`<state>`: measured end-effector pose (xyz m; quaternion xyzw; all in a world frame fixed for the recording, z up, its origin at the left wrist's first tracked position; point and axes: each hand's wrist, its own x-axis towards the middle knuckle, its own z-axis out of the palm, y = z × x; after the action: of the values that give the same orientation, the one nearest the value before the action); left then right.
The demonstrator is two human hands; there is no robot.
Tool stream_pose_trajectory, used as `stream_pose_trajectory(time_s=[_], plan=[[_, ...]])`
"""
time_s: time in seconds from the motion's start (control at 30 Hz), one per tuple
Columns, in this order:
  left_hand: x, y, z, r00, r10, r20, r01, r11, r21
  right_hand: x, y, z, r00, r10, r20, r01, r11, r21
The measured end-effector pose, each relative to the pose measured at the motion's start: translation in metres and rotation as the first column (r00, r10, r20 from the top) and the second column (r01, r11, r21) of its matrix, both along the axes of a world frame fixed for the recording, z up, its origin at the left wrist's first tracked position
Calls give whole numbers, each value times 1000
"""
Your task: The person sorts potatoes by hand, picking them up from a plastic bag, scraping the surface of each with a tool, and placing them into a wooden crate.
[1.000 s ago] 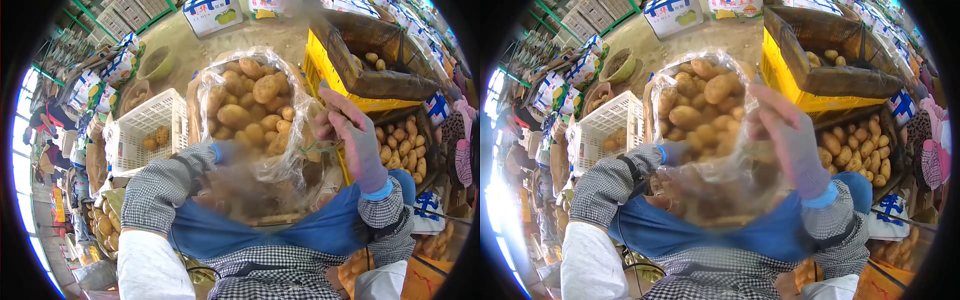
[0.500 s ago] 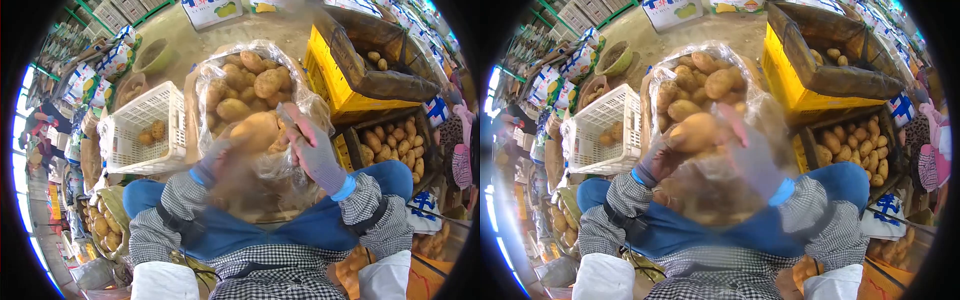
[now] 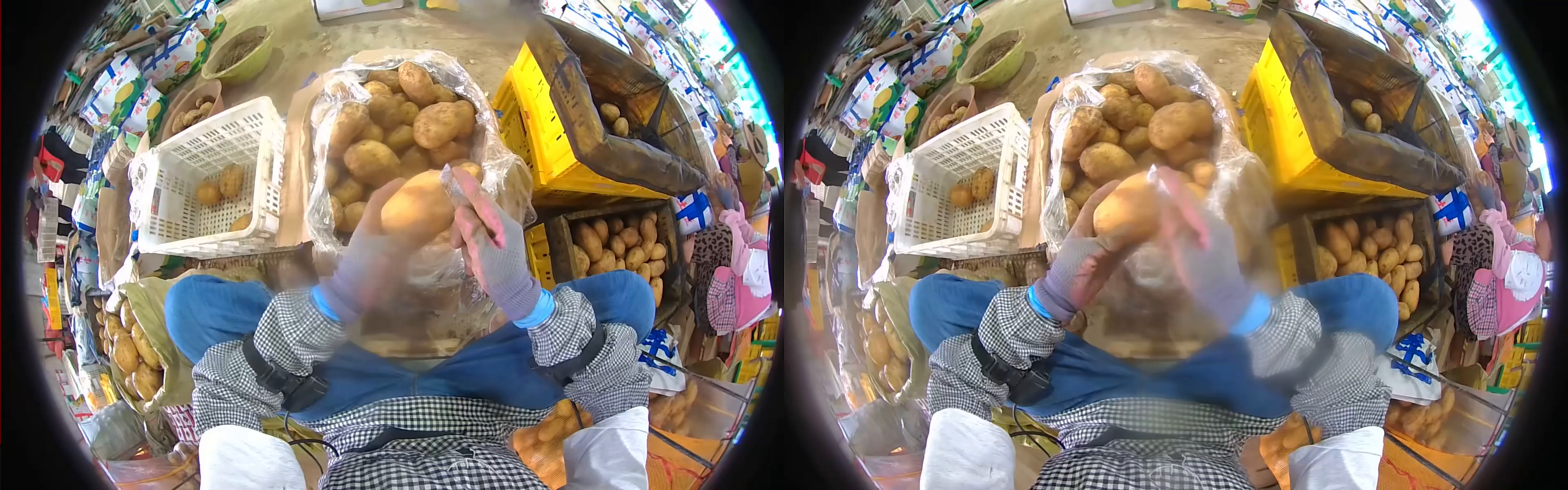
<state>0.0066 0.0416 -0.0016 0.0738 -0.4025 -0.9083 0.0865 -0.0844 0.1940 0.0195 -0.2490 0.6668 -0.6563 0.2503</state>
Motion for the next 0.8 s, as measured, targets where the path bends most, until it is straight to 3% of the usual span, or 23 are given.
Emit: stream_pose_trajectory(time_s=[0.13,0.2,0.23,0.3,0.37,0.43,0.5,0.53,0.6,0.67,0.8], plan=[[1,-2,0,996,62,62,-51,986,-157,1,-2,-20,922,90,-375,-79,996,45],[0,-2,4,990,89,111,-63,974,-216,0,-4,-16,935,77,-346,-63,997,53],[-1,0,10,988,94,120,-65,973,-223,-4,-7,-8,982,19,-188,-12,999,35],[-2,2,16,980,119,159,-71,958,-279,-4,-8,-7,992,-31,-126,32,999,4],[-6,3,19,962,170,212,-79,921,-381,-1,-8,-17,944,-16,-328,3,999,-41],[-6,0,16,962,159,221,-65,921,-383,3,-7,-11,922,31,-387,-19,999,36],[-2,0,17,962,140,233,-48,931,-362,4,-8,-12,962,1,-273,14,999,52],[-2,2,23,964,130,230,-47,941,-335,-3,-10,-12,990,-47,-136,53,998,39],[-4,3,23,974,122,193,-51,940,-338,-6,-10,-12,981,-36,-192,35,999,-10],[-2,0,12,982,122,142,-55,915,-401,6,-11,-15,838,54,-544,-101,993,-57],[-3,1,18,977,116,181,-33,914,-404,-3,-9,-19,945,-29,-326,20,999,-30]])
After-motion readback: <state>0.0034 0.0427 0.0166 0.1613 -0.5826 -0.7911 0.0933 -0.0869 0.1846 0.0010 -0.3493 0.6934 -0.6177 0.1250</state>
